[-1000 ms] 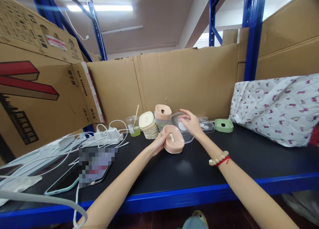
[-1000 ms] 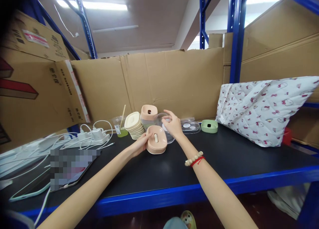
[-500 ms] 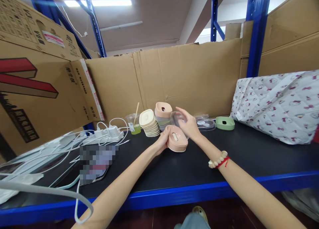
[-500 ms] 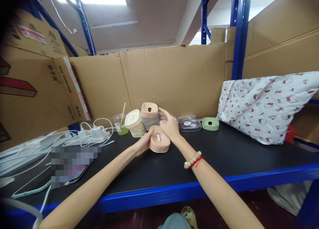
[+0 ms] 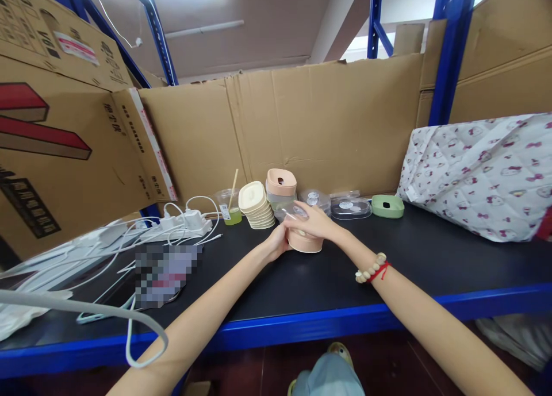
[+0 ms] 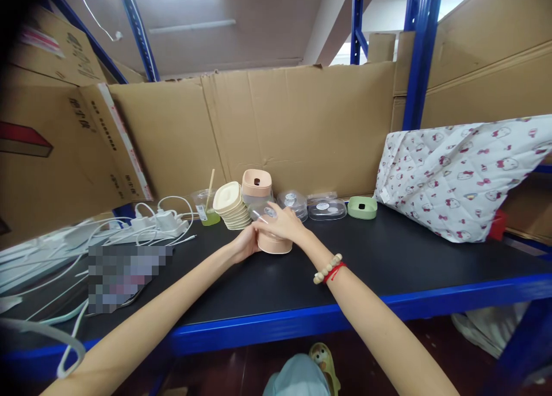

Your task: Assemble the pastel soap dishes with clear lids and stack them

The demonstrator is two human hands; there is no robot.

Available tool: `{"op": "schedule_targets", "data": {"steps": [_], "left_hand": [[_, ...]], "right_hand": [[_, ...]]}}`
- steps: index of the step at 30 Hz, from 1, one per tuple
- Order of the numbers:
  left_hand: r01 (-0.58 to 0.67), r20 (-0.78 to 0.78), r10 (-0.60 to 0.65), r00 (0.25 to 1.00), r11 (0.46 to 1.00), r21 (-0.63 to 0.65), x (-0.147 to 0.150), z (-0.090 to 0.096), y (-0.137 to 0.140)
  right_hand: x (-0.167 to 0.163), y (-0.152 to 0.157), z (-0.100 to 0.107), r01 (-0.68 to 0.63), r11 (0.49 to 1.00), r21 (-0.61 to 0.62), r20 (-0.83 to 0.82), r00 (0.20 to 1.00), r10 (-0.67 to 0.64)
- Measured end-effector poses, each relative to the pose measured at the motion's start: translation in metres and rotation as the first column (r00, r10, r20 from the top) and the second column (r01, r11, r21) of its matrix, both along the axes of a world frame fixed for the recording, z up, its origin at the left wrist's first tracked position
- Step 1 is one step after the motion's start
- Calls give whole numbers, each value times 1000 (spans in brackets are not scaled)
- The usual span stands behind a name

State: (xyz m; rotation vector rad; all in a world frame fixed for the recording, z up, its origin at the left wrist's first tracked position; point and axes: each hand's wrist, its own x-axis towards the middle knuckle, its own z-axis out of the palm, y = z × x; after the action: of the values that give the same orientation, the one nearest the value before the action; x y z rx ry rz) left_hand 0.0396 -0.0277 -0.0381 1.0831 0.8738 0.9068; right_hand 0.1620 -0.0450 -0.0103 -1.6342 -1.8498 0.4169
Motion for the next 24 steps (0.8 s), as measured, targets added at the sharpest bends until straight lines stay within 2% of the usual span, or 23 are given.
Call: {"op": "schedule_targets", "data": {"steps": [2,4,8,12,14,17,20,22,24], "left_hand": [[-23,7,23,1000,1000,-13,1,-2,2],[-29,30,29,999,999,-26,1,-2,2],[37,63,-34,997,998,-55,-2,3,-1],[76,-11,-77,997,996,-50,-3,6,-3],[30,-28,-31,999,999,-34,-2,6,-4],[-24,4,24,1000,999,22,0,4,-5],[-22,45,18,999,995,98,-1,2,-4],[8,43,-15,999,990,143,-3,1,-1],[50,35,-57,998,983,176,-5,0,2]], "right_hand": [[-2,-6,5,166,986,-34,59,985,-164],[-4,-11,8,238,967,-87,132,965,-226],[-3,-12,9,231,966,-111,233,952,-201],[-1,-7,5,225,974,-36,205,955,-213],[0,-4,4,234,972,-31,158,961,-226],[2,-1,3,200,963,-182,-15,978,-206],[6,-1,5,31,957,-290,-249,963,-107],[9,-3,6,-61,953,-298,-331,943,-43],[12,-4,6,-90,946,-310,-370,928,-33]]}}
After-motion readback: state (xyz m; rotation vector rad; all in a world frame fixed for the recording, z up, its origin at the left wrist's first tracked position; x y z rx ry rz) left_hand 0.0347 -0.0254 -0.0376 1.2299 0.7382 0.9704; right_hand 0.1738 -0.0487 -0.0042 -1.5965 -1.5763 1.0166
